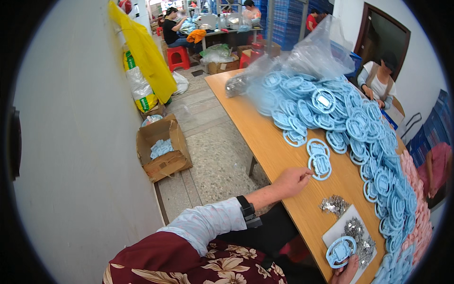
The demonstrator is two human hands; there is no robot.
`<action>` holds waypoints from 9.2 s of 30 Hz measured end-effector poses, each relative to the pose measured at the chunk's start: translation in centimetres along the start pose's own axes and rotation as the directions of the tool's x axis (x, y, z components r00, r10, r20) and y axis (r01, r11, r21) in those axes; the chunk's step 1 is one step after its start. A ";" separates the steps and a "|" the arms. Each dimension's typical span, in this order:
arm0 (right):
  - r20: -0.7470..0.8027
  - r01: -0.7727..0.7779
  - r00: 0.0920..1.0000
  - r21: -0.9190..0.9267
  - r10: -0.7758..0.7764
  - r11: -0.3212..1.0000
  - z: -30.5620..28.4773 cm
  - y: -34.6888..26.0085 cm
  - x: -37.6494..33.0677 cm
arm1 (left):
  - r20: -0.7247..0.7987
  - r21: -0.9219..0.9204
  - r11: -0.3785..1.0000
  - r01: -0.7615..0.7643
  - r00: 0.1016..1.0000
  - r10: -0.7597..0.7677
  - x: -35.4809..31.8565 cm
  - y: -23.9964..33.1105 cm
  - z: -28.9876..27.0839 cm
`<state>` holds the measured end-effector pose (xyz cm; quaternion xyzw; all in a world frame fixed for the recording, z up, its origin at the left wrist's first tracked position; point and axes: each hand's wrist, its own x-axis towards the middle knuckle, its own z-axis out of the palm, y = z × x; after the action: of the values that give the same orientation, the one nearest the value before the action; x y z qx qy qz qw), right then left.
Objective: Assembling small silver metal decorative components onto circular blue plastic parts using a thin metal tool.
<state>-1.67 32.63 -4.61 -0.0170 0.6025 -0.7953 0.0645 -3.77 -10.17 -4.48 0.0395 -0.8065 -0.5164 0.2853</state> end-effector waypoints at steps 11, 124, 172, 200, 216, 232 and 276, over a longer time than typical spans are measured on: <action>-0.086 -0.020 0.996 -0.091 0.012 0.996 0.6 -2.9 -0.6 | 0.084 0.220 0.966 0.135 0.984 -0.157 1.2 -2.3 -0.4; -0.175 0.020 0.941 -0.826 -0.290 0.563 -0.1 -3.7 0.3 | 0.773 -0.240 0.699 0.674 0.568 -0.282 -4.7 9.6 9.6; -0.104 -0.068 0.869 -0.993 -0.483 0.093 0.0 -2.8 -1.3 | 0.762 -0.279 0.605 0.746 0.555 -0.333 -4.5 8.5 8.7; -0.067 -0.061 0.997 -0.626 0.024 0.778 6.2 -3.3 1.2 | 0.799 -0.134 0.831 0.540 0.556 -0.232 -4.2 10.3 10.0; -0.130 -0.006 0.983 -0.737 -0.132 0.676 8.0 -2.4 1.8 | 0.743 0.009 0.986 0.167 0.658 -0.119 -2.6 10.6 12.8; -0.121 -0.062 0.993 -0.365 0.018 0.929 7.6 -2.4 1.1 | 0.816 0.027 0.952 0.303 0.544 -0.196 -2.3 11.1 11.9; -0.067 -0.231 0.972 -0.446 0.225 0.865 10.1 -4.5 -1.7 | 0.594 -0.507 0.607 0.612 0.758 -0.269 -3.7 9.2 8.8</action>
<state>0.74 24.33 2.55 0.0449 0.7684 -0.6208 0.1486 -2.96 2.57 -0.80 0.0139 -0.5676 -0.8209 -0.0612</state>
